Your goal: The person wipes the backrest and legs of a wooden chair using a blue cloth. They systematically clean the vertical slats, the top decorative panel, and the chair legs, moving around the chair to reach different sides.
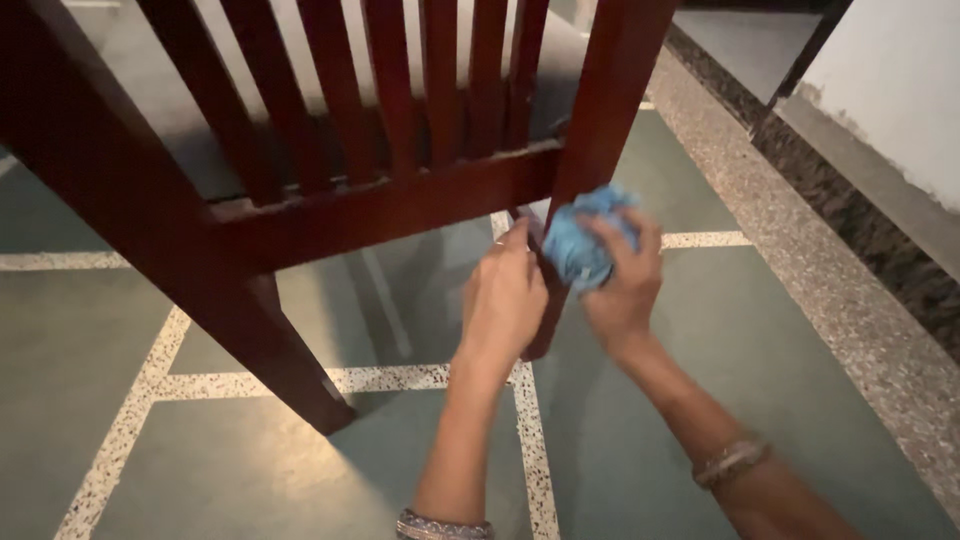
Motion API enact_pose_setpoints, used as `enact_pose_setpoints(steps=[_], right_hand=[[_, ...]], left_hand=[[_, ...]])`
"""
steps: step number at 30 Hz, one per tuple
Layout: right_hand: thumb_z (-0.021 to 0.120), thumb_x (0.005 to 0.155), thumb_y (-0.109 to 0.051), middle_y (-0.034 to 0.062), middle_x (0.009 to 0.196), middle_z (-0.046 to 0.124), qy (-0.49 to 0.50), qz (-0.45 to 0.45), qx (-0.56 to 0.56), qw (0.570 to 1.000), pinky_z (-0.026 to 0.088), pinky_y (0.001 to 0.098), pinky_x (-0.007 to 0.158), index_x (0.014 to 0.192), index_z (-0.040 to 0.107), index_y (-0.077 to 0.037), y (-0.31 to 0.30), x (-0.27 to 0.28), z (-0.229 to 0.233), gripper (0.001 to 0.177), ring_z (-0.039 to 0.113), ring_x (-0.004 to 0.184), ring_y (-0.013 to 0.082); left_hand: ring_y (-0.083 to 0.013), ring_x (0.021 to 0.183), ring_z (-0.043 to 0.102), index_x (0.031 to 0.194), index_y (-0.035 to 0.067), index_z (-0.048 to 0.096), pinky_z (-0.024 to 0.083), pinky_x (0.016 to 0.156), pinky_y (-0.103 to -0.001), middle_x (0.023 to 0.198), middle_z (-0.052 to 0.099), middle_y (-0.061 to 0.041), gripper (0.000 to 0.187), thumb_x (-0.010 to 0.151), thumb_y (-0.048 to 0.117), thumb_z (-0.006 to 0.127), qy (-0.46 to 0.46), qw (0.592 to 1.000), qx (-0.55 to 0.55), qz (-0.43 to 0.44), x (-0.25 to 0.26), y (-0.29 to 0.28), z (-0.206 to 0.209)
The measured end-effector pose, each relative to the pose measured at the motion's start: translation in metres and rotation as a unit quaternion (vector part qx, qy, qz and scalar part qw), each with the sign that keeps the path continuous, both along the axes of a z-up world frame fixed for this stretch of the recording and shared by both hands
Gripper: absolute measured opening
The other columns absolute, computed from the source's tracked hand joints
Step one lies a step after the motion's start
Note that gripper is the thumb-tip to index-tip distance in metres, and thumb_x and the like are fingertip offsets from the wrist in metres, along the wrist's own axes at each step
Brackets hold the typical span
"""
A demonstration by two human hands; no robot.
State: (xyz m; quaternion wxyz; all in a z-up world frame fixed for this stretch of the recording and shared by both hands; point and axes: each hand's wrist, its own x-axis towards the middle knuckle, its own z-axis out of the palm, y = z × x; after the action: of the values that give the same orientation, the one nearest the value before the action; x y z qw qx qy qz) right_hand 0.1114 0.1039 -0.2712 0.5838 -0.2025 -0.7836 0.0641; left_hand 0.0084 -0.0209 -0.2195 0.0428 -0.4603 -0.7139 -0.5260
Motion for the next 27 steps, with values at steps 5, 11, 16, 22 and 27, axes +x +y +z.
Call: enact_pose_setpoints(steps=[5, 11, 16, 22, 27], right_hand=[[0.082, 0.077, -0.006, 0.0145, 0.129, 0.057, 0.0, -0.044, 0.04, 0.998, 0.05, 0.0476, 0.103, 0.12, 0.071, -0.016, -0.005, -0.013, -0.023, 0.045, 0.058, 0.122, 0.0379], [0.076, 0.068, -0.001, 0.0161, 0.129, 0.058, -0.108, -0.016, -0.013, 0.994, 0.05, 0.0477, 0.097, 0.116, 0.074, -0.016, -0.009, 0.004, -0.063, 0.05, 0.058, 0.119, 0.0397], [0.081, 0.078, -0.005, 0.0144, 0.129, 0.056, 0.004, -0.02, 0.014, 1.0, 0.05, 0.0468, 0.103, 0.119, 0.071, -0.015, -0.002, -0.009, -0.029, 0.043, 0.058, 0.121, 0.037], [0.08, 0.071, -0.005, 0.0159, 0.128, 0.058, -0.087, -0.019, -0.02, 0.996, 0.05, 0.0475, 0.098, 0.116, 0.072, -0.015, -0.011, -0.001, -0.083, 0.047, 0.057, 0.118, 0.0381], [0.078, 0.07, -0.006, 0.0175, 0.129, 0.057, -0.126, -0.015, -0.04, 0.991, 0.051, 0.0477, 0.098, 0.118, 0.073, -0.017, -0.008, 0.004, -0.078, 0.049, 0.057, 0.121, 0.0395]], left_hand=[[-0.0467, 0.099, 0.068, 0.137, 0.0, 0.058, 0.053, 0.089, -0.053, 0.106, 0.07, -0.03, 0.048, 0.09, 0.005, 0.053, -0.038, 0.996, -0.084, 0.008, 0.001, 0.001, -0.005], [-0.0486, 0.098, 0.068, 0.133, -0.004, 0.059, 0.053, 0.088, -0.055, 0.112, 0.068, -0.032, 0.045, 0.09, 0.005, 0.055, -0.021, 0.999, -0.035, 0.002, 0.003, 0.007, -0.019], [-0.048, 0.1, 0.068, 0.133, -0.005, 0.057, 0.053, 0.088, -0.055, 0.111, 0.069, -0.031, 0.047, 0.087, 0.003, 0.055, -0.009, 1.0, -0.027, 0.0, -0.003, 0.013, -0.031], [-0.0481, 0.097, 0.068, 0.128, -0.001, 0.059, 0.053, 0.086, -0.056, 0.104, 0.07, -0.03, 0.041, 0.087, 0.002, 0.055, -0.032, 0.998, -0.06, -0.006, 0.0, 0.014, -0.035], [-0.047, 0.096, 0.069, 0.121, 0.0, 0.06, 0.053, 0.085, -0.056, 0.102, 0.07, -0.028, 0.036, 0.086, 0.002, 0.055, -0.048, 0.995, -0.092, -0.003, -0.001, 0.018, -0.047]])
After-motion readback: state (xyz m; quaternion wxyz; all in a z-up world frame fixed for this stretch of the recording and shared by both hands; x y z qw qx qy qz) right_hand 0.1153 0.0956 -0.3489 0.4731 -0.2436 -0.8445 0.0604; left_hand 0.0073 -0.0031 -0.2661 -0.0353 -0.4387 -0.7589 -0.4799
